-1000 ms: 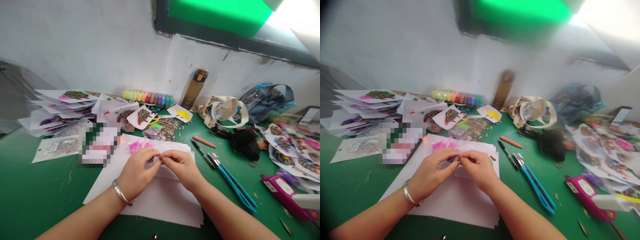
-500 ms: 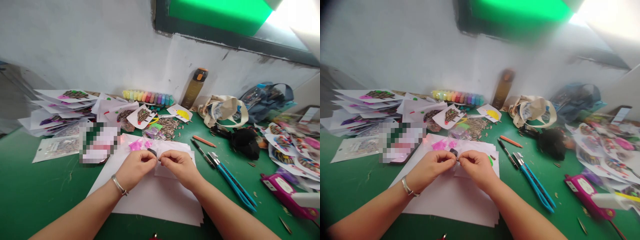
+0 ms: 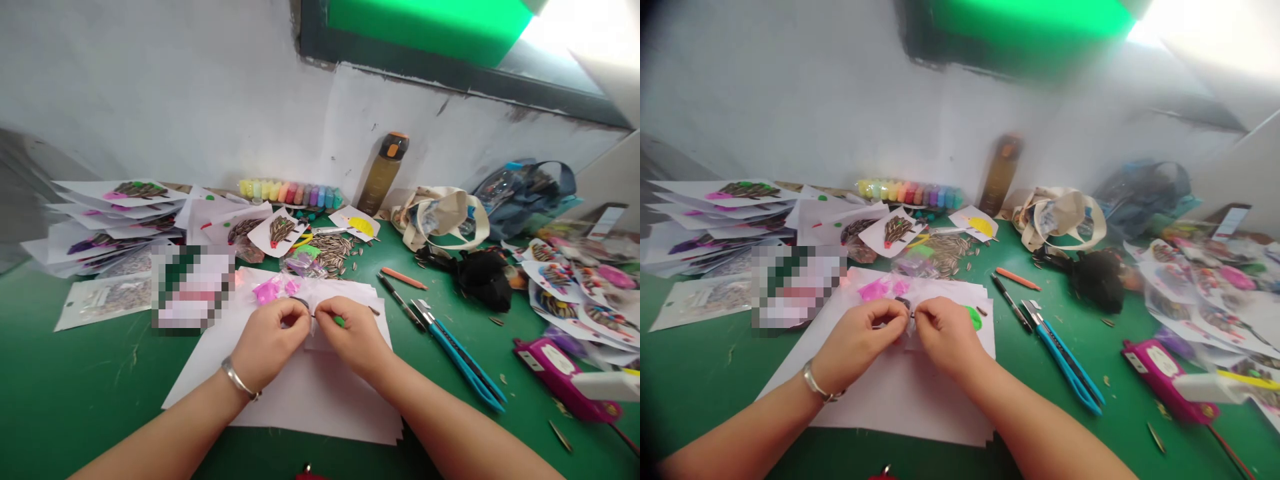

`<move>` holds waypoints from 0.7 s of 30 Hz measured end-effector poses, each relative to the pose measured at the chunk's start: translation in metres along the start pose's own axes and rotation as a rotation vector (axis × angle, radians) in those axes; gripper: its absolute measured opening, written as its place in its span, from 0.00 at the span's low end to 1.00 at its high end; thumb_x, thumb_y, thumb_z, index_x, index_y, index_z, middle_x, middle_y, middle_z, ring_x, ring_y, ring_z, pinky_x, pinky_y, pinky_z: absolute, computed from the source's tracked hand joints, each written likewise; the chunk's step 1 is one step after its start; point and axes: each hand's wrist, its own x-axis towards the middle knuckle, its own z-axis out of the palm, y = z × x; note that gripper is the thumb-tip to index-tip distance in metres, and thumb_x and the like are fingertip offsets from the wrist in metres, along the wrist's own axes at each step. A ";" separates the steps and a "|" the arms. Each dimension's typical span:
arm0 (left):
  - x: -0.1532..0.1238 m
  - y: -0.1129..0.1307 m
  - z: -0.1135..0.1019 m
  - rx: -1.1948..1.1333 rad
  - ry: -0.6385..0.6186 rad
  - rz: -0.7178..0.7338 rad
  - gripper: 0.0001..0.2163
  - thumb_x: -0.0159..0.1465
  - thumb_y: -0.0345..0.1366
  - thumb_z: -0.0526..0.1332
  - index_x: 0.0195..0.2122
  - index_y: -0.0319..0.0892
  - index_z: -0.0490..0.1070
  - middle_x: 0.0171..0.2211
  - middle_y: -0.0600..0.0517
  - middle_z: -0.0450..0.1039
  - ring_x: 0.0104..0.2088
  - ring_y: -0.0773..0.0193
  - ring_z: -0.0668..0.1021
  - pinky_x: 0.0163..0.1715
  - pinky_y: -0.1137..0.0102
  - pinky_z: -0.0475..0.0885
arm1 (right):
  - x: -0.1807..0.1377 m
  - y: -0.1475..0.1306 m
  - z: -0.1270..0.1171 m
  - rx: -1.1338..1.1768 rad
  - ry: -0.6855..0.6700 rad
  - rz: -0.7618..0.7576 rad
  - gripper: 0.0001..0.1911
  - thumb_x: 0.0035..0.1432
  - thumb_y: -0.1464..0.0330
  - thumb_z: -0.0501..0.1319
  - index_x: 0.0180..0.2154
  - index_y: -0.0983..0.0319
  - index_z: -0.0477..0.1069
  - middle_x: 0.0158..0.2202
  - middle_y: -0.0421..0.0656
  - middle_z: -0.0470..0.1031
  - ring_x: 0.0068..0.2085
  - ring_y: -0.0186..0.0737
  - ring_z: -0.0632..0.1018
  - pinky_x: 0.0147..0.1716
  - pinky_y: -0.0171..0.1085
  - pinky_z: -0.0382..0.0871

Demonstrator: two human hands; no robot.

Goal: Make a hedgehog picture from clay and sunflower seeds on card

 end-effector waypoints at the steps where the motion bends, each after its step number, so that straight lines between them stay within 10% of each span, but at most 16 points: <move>1: -0.001 -0.001 0.001 0.026 0.019 0.036 0.06 0.57 0.36 0.56 0.26 0.43 0.71 0.27 0.54 0.73 0.29 0.64 0.74 0.31 0.70 0.70 | 0.000 0.000 0.001 -0.049 0.007 -0.037 0.08 0.58 0.73 0.55 0.30 0.60 0.72 0.30 0.39 0.74 0.33 0.35 0.73 0.35 0.33 0.63; 8: -0.006 -0.008 0.010 0.202 0.103 0.250 0.07 0.60 0.29 0.54 0.27 0.43 0.69 0.30 0.53 0.72 0.32 0.64 0.74 0.34 0.69 0.70 | -0.003 0.000 0.007 -0.242 0.046 -0.144 0.08 0.60 0.72 0.55 0.28 0.61 0.66 0.29 0.40 0.70 0.32 0.37 0.70 0.33 0.35 0.60; 13: -0.009 -0.011 0.012 0.258 0.146 0.389 0.07 0.62 0.28 0.55 0.30 0.42 0.70 0.34 0.52 0.73 0.37 0.63 0.75 0.40 0.67 0.70 | -0.001 0.000 0.004 -0.030 0.041 0.055 0.02 0.56 0.71 0.58 0.33 0.59 0.65 0.30 0.38 0.71 0.32 0.36 0.72 0.33 0.35 0.64; 16: -0.011 -0.012 0.014 0.303 0.184 0.483 0.06 0.63 0.27 0.56 0.32 0.41 0.70 0.36 0.50 0.74 0.39 0.62 0.75 0.42 0.65 0.71 | 0.001 0.000 0.003 0.210 0.006 0.171 0.16 0.54 0.70 0.59 0.46 0.58 0.63 0.32 0.37 0.72 0.32 0.35 0.74 0.34 0.35 0.68; 21: -0.015 -0.011 0.016 0.355 0.201 0.627 0.06 0.64 0.26 0.55 0.35 0.40 0.70 0.39 0.48 0.74 0.42 0.61 0.74 0.46 0.62 0.71 | 0.001 -0.001 0.000 0.204 -0.051 0.114 0.14 0.56 0.71 0.56 0.46 0.58 0.70 0.31 0.38 0.74 0.31 0.35 0.73 0.34 0.35 0.67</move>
